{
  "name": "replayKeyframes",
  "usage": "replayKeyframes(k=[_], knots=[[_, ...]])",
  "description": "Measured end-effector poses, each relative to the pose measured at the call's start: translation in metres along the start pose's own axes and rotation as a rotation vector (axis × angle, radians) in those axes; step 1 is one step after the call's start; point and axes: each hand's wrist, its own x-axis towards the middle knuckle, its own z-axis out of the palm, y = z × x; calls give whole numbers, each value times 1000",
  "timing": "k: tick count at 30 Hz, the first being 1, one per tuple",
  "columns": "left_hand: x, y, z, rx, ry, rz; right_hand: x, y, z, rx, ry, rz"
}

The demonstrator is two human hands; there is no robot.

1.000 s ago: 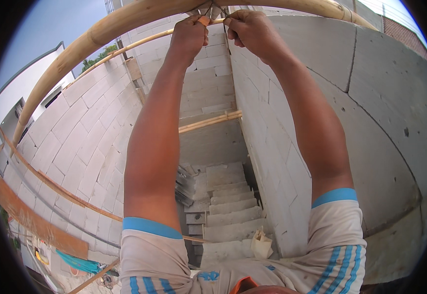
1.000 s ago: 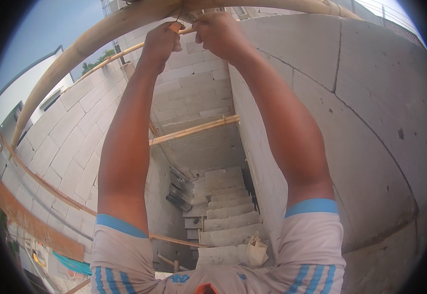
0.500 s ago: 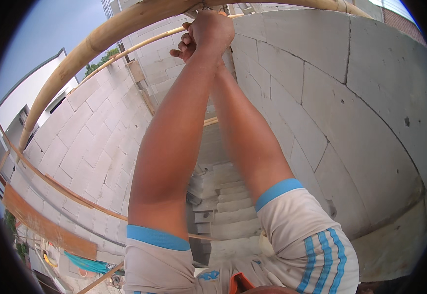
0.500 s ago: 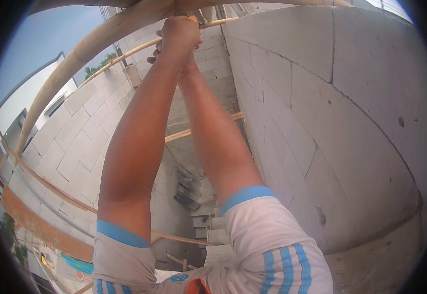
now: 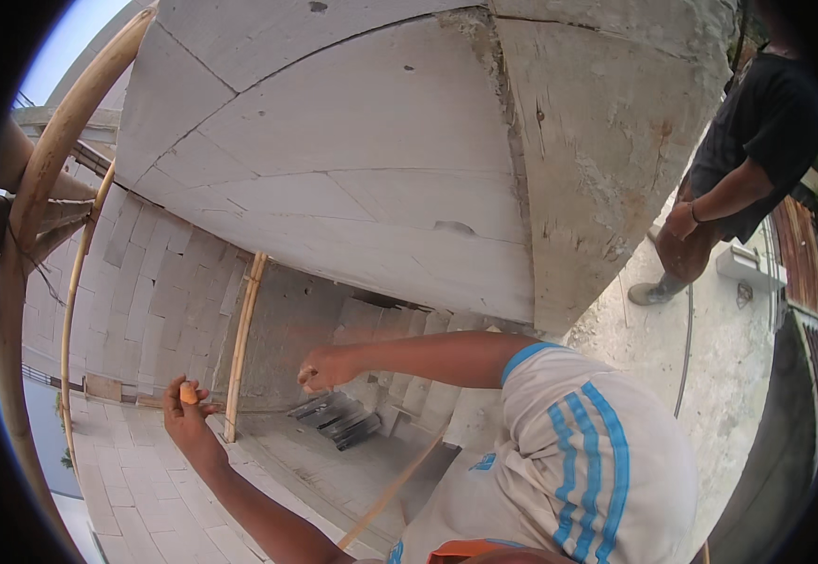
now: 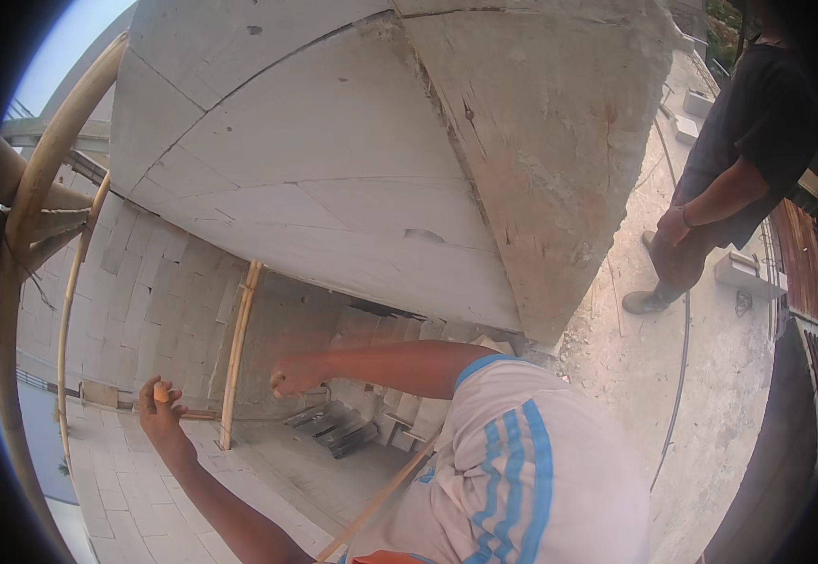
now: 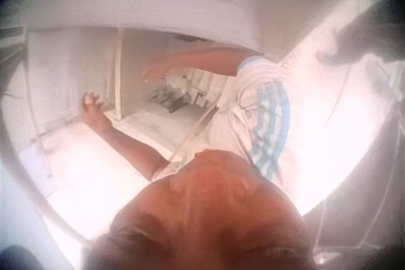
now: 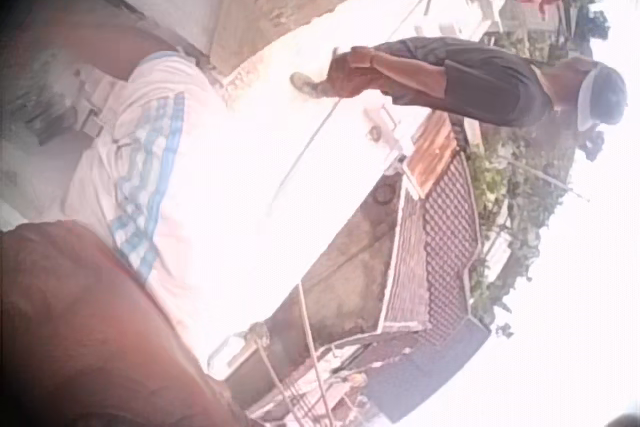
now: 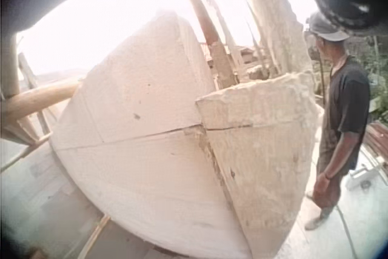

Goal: The person ties bamboo poles together using wire and pliers on a rooftop construction site. They repeatedly wrap and twist wire around bamboo joints to secure the scaffolding structure.

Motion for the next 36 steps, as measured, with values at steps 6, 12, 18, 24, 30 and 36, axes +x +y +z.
replayKeyframes(k=[6, 12, 18, 24, 30, 36], knots=[[-294, -314, 71, 183, -603, -1011, -418, 197, 140, -385, 194, 1338], [-416, -371, 90, 270, -1049, -1106, -703, 111, 327, -39, 1196, 2158], [-403, -390, 75, 229, -1088, -972, -700, 181, 385, 439, 1054, 1879], [-401, -389, 72, 327, -1208, -803, -585, 156, 312, 46, 1012, 1188], [-435, -363, 87, 491, -1354, -585, -613, 135, 266, 157, 1193, 1121], [-490, -312, 135, 736, -1533, -71, -782, 192, 343, 241, 908, 1332]])
